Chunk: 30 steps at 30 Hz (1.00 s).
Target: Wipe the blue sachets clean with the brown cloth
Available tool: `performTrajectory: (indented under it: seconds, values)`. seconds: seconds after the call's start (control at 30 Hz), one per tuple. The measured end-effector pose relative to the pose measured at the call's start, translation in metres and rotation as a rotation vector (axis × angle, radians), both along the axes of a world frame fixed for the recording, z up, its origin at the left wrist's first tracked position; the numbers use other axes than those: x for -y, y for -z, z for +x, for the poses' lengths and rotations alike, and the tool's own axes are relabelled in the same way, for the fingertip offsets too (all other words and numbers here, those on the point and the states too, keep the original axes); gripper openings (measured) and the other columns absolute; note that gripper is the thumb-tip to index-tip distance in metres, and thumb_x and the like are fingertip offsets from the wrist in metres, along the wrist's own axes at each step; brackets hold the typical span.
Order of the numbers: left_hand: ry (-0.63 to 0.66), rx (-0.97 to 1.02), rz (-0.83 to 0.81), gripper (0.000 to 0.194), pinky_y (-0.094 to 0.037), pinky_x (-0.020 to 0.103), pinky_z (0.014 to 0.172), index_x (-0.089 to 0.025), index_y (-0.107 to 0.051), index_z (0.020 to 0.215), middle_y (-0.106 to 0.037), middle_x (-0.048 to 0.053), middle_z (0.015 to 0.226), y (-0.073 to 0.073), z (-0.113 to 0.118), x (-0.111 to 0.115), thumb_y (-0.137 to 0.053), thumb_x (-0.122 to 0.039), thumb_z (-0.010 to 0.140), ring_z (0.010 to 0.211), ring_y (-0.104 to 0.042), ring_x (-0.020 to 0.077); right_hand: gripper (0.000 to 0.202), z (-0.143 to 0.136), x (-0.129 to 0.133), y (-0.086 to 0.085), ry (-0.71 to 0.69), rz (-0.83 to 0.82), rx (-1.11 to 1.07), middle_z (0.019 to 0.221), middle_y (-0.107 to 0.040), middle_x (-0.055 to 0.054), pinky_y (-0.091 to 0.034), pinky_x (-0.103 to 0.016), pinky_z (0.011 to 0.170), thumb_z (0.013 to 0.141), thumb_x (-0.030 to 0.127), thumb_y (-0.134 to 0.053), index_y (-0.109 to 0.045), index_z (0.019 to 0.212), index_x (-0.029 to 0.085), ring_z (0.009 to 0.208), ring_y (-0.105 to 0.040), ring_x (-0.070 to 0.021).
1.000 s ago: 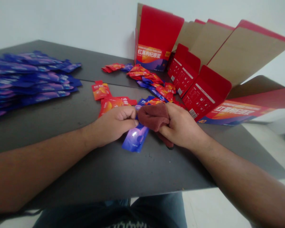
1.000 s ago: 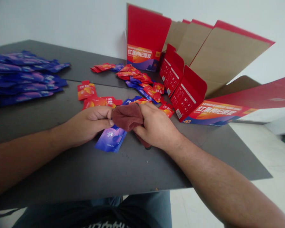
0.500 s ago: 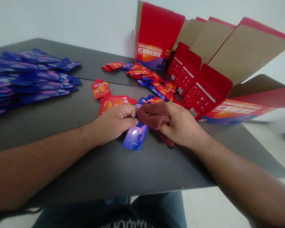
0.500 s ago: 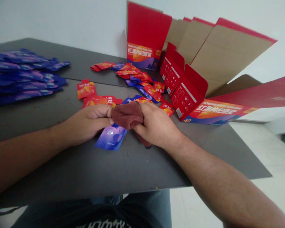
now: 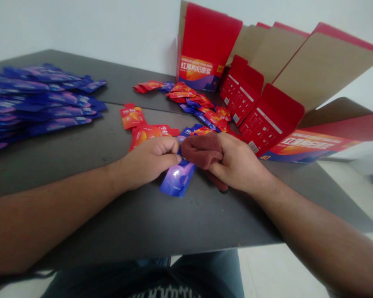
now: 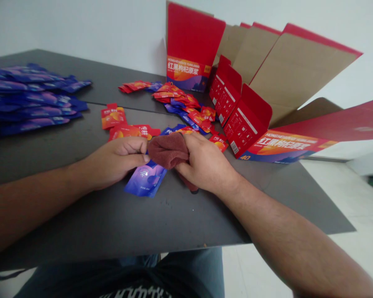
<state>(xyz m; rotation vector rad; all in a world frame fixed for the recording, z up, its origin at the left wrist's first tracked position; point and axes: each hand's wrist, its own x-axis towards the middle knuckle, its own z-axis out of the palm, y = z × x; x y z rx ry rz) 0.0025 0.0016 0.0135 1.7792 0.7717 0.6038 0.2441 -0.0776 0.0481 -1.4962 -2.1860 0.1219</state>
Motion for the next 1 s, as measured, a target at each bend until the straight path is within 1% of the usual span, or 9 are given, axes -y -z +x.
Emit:
performTrajectory:
  seconds: [0.07,0.13,0.23,0.3,0.47,0.63,0.8,0.93,1.0]
  values:
    - [0.029,0.001,-0.034,0.013,-0.045,0.028,0.062,-0.02,-0.063,0.08,-0.068,0.0,0.077,-0.0005,0.0001,0.0003,-0.07,-0.029,0.086,0.068,-0.058,0.0147,0.023,-0.0004,0.0001,0.0012,-0.075,0.007,0.005,0.105,-0.078,-0.01,-0.057,-0.038,0.087,0.084,0.024,-0.069,-0.073,0.106,0.018,0.1,-0.073,-0.0286]
    - [0.039,0.011,-0.045,0.014,-0.046,0.028,0.063,-0.02,-0.063,0.08,-0.07,0.001,0.08,0.0001,-0.0001,0.0001,-0.07,-0.029,0.087,0.07,-0.06,0.015,0.023,-0.0001,-0.0004,0.0019,-0.084,0.019,-0.003,0.104,-0.079,-0.01,-0.057,-0.038,0.088,0.085,0.025,-0.069,-0.072,0.107,0.018,0.1,-0.073,-0.0284]
    - [0.006,0.014,0.007,0.02,-0.04,0.027,0.059,-0.021,-0.057,0.075,-0.059,-0.002,0.069,0.0024,-0.0008,-0.0011,-0.068,-0.03,0.089,0.063,-0.052,0.0129,0.032,0.0011,-0.0011,0.0012,0.03,0.023,-0.016,0.113,-0.08,-0.01,-0.057,-0.039,0.091,0.087,0.024,-0.071,-0.074,0.118,0.018,0.102,-0.074,-0.0284]
    - [-0.006,0.008,0.035,0.02,-0.039,0.027,0.058,-0.021,-0.056,0.074,-0.055,-0.003,0.067,0.003,-0.0009,-0.0015,-0.067,-0.03,0.089,0.061,-0.05,0.0124,0.034,0.0018,-0.0009,0.0005,0.055,0.004,-0.01,0.116,-0.081,-0.01,-0.057,-0.04,0.091,0.087,0.024,-0.072,-0.074,0.12,0.019,0.104,-0.075,-0.0286]
    - [0.05,0.011,-0.005,0.011,-0.045,0.029,0.062,-0.02,-0.064,0.081,-0.069,0.001,0.08,0.0,0.0,-0.0007,-0.069,-0.028,0.087,0.068,-0.058,0.0143,0.028,0.001,0.0001,0.0,-0.056,0.004,0.008,0.11,-0.08,-0.011,-0.058,-0.041,0.093,0.086,0.027,-0.071,-0.075,0.112,0.017,0.103,-0.074,-0.0301]
    - [-0.01,0.006,0.029,0.022,-0.037,0.027,0.056,-0.021,-0.055,0.073,-0.053,-0.003,0.065,-0.0001,-0.0007,-0.0003,-0.068,-0.03,0.089,0.059,-0.047,0.0119,0.039,-0.0012,-0.0001,-0.0028,0.085,-0.023,-0.014,0.12,-0.081,-0.011,-0.058,-0.042,0.096,0.088,0.022,-0.07,-0.076,0.126,0.019,0.11,-0.075,-0.0306]
    - [0.046,0.003,-0.035,0.012,-0.045,0.029,0.062,-0.02,-0.065,0.081,-0.067,0.0,0.079,0.0,-0.0004,-0.0001,-0.07,-0.029,0.088,0.069,-0.059,0.0147,0.025,-0.0013,0.0005,-0.0014,-0.063,-0.014,-0.005,0.108,-0.08,-0.011,-0.059,-0.041,0.092,0.086,0.027,-0.071,-0.075,0.109,0.018,0.102,-0.074,-0.0295]
    - [-0.003,-0.002,-0.007,0.02,-0.039,0.027,0.056,-0.021,-0.058,0.076,-0.056,-0.003,0.066,0.0017,-0.001,-0.0008,-0.068,-0.032,0.089,0.059,-0.05,0.0127,0.035,-0.0007,0.0011,-0.0024,0.061,-0.015,-0.007,0.11,-0.081,-0.008,-0.058,-0.04,0.091,0.087,0.024,-0.072,-0.076,0.122,0.02,0.099,-0.074,-0.0272]
    - [-0.007,-0.005,0.012,0.02,-0.037,0.027,0.055,-0.022,-0.056,0.075,-0.055,-0.003,0.065,0.001,-0.0011,-0.0005,-0.068,-0.031,0.089,0.058,-0.049,0.0125,0.037,-0.0007,0.0014,-0.0025,0.069,-0.019,-0.007,0.112,-0.081,-0.008,-0.058,-0.04,0.092,0.087,0.023,-0.072,-0.075,0.124,0.02,0.1,-0.074,-0.0271]
